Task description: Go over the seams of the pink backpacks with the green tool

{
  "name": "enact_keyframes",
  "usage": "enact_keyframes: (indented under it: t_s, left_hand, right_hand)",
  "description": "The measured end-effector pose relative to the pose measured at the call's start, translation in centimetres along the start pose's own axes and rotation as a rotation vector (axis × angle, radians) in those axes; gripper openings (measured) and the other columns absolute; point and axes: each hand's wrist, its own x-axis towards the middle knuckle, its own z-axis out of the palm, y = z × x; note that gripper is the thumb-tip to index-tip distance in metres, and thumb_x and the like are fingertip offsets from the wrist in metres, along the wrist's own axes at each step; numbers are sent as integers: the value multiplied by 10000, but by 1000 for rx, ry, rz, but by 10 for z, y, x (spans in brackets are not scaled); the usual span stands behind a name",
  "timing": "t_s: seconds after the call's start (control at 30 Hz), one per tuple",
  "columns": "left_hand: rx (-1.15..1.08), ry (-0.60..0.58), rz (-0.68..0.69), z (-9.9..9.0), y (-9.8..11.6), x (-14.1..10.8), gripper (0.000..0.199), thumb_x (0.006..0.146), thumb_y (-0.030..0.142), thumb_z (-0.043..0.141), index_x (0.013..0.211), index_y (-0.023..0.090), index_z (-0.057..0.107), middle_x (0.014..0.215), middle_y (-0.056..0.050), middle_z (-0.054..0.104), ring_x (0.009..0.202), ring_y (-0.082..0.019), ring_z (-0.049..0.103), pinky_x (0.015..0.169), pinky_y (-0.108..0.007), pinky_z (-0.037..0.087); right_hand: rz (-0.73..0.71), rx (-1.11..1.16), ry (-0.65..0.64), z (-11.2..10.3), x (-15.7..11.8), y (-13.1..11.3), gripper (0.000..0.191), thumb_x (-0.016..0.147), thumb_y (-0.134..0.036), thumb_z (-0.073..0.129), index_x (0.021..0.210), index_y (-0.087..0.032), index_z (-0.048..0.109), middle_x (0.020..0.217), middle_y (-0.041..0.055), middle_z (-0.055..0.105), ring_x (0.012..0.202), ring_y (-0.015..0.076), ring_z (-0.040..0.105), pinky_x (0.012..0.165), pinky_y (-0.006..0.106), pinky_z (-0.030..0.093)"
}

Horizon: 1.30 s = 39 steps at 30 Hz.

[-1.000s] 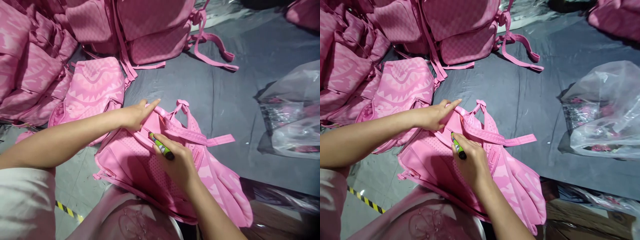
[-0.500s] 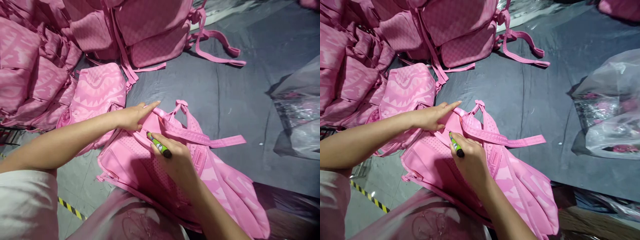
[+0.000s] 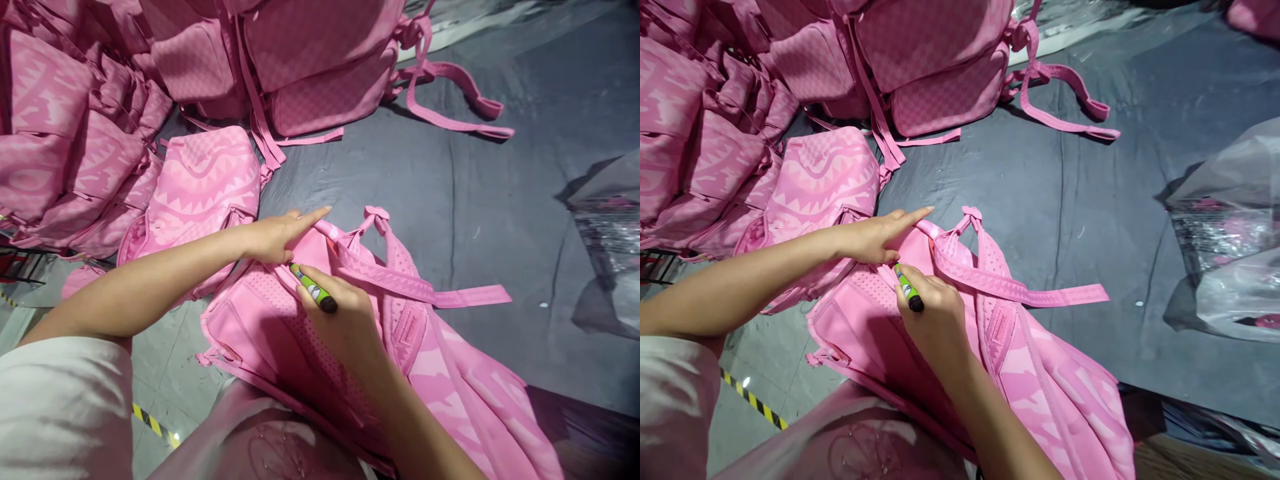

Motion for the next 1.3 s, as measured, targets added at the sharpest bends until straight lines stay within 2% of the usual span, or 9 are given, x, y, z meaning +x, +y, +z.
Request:
enact_keyframes:
  t_s: [0.1, 0.2, 0.43, 0.73, 0.9, 1.07, 1.2, 1.3]
  left_hand:
    - [-7, -19, -39, 0, 1, 0, 1033, 842, 153, 602, 1601, 292, -85, 1217, -77, 482, 898, -143, 574, 794, -246, 454]
    - [1, -30, -57, 0, 2, 0, 1032, 853, 166, 599, 1598, 307, -101, 1255, -88, 478, 864, -138, 577, 774, -248, 452]
    - [13, -36, -55, 1, 1, 1, 1034, 860, 166, 602, 1592, 320, -112, 1327, -98, 455, 922, -148, 600, 795, -243, 460]
    - [20, -46, -64, 1, 3, 0, 1026, 865, 171, 589, 1589, 323, -121, 1348, -104, 455, 950, -159, 611, 797, -246, 470]
    - [24, -56, -71, 0, 4, 0, 1018, 867, 156, 568, 1587, 323, -133, 1378, -108, 440, 939, -151, 606, 806, -246, 471]
    - [11, -42, -64, 2, 4, 0, 1027, 861, 161, 590, 1592, 325, -113, 1363, -114, 439, 936, -161, 609, 779, -248, 463]
    - [1, -41, -67, 3, 1, 2, 1031, 849, 156, 589, 1593, 329, -104, 1343, -111, 456, 912, -158, 608, 765, -247, 461]
    - [10, -16, -43, 4, 0, 1, 1036, 842, 163, 593, 1595, 321, -101, 1338, -116, 462, 930, -168, 615, 778, -248, 467]
  right_hand:
    - [38, -40, 2, 3, 1, -1, 275, 922, -211, 588, 1154, -180, 733, 1090, 45, 774, 864, 241, 747, 784, 358, 573]
    - [63, 32, -19, 4, 2, -2, 279, 921, -206, 590, 1161, -176, 730, 1105, 51, 770, 897, 233, 746, 806, 340, 576]
    - [87, 82, 6, 3, 2, -2, 268, 913, -209, 612, 1149, -200, 740, 1089, 48, 774, 923, 224, 750, 813, 317, 578]
    - [94, 137, -1, 4, 5, -3, 265, 919, -196, 613, 1152, -179, 740, 1106, 63, 770, 951, 208, 751, 837, 289, 583]
    - [116, 60, -45, 0, 5, -4, 279, 917, -226, 611, 1163, -201, 741, 1082, 60, 775, 908, 230, 756, 808, 321, 588]
    - [118, 46, -32, 0, 3, -7, 282, 916, -240, 598, 1159, -218, 740, 1092, 50, 774, 919, 228, 756, 808, 320, 592]
    - [146, -6, -23, 2, 4, -7, 288, 911, -257, 595, 1156, -225, 743, 1084, 57, 774, 931, 254, 754, 835, 367, 591]
    - [161, 103, -54, 2, 6, -9, 283, 903, -246, 606, 1144, -215, 750, 1079, 55, 776, 917, 228, 753, 823, 323, 588]
